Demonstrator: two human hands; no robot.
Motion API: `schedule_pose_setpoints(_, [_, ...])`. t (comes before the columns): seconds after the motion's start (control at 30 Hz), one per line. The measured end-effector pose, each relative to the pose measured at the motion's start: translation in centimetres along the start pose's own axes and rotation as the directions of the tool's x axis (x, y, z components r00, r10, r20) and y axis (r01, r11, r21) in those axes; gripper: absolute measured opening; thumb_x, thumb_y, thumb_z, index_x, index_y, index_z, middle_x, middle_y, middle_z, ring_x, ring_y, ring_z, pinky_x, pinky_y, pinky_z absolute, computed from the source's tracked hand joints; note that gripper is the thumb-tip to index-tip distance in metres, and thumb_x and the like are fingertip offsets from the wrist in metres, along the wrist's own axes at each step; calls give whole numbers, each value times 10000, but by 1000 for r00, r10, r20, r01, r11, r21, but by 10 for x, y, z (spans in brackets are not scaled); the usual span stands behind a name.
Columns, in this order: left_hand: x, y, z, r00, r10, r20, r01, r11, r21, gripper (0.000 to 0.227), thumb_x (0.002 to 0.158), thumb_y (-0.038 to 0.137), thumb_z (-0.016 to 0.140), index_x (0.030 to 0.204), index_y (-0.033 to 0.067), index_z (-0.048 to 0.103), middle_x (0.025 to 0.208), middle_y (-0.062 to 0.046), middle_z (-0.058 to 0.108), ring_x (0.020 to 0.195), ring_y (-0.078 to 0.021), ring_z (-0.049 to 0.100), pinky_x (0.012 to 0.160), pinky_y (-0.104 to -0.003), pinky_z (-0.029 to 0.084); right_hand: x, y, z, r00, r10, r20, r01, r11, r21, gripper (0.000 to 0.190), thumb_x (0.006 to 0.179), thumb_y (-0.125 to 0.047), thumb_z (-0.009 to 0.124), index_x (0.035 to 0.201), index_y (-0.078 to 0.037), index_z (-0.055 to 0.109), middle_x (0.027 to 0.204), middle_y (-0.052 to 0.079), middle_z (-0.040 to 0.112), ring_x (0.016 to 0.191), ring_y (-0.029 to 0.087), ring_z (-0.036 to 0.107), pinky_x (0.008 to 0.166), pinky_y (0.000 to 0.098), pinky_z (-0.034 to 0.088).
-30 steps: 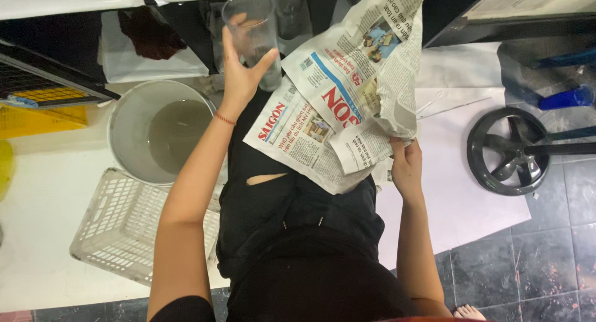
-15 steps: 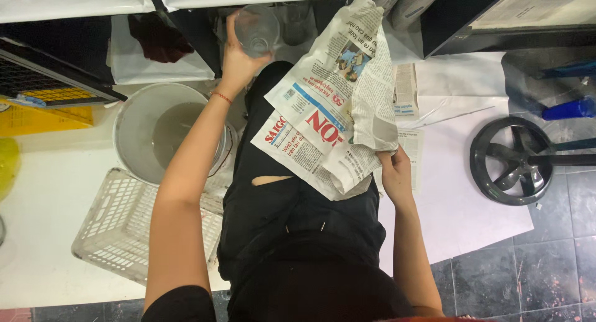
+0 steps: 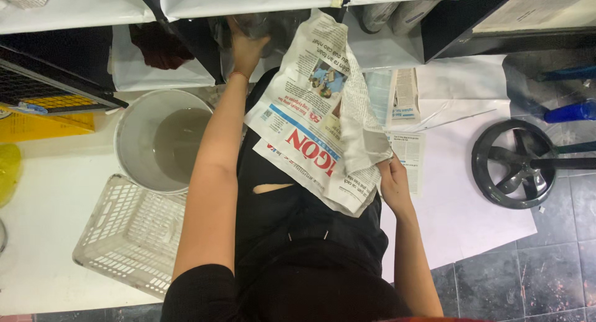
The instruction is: The person sits on the floor and wraps clear glassware in newspaper. They unwrap a glass, fold a newspaper sheet, wrap the glass, and place it on a shelf. The process is repeated for multiple glasses.
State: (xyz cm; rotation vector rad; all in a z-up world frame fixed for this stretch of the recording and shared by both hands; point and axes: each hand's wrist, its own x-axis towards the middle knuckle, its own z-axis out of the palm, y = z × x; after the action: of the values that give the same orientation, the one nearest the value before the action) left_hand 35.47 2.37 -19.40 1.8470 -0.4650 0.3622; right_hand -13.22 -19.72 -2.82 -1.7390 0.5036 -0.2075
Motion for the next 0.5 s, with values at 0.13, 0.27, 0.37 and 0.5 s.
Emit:
schedule_pose_setpoints(0.13, [0,2,-3,913,-395,104,400,916,-37,1254,701,175,881,1607,2,31,1404,-247,617,1247,-323,659,1088,-358,510,2,47,-30,995,89,49,-89,996,6,331,1090,-241,496,1150,43,655,1003,62,658,940,126,551,837,284,444])
schedule_pose_setpoints(0.27, [1,-1,-3,986,-163,38,163,987,-6,1270,734,166,952,1580,-20,22,1442,-276,546,1324,-364,550,1138,-384,438,7,88,-56,950,258,176,-281,952,120,282,1005,-220,539,949,15,683,773,16,598,715,115,481,642,285,387])
schedule_pose_setpoints(0.37, [-1,-6,-3,992,-112,54,116,991,-67,1239,771,178,966,1578,-24,49,1456,-262,542,1350,-359,540,1162,-387,414,11,90,-58,935,279,219,-317,934,165,252,969,-214,554,934,-7,694,779,-9,624,704,90,510,643,263,404])
schedule_pose_setpoints(0.5, [0,-4,-5,994,-86,71,89,995,-44,1235,803,201,997,1558,-61,55,1501,-291,474,1389,-376,489,1175,-396,377,16,77,-46,940,206,271,-252,957,146,258,962,-212,567,990,-12,728,831,-8,696,751,74,590,706,240,477])
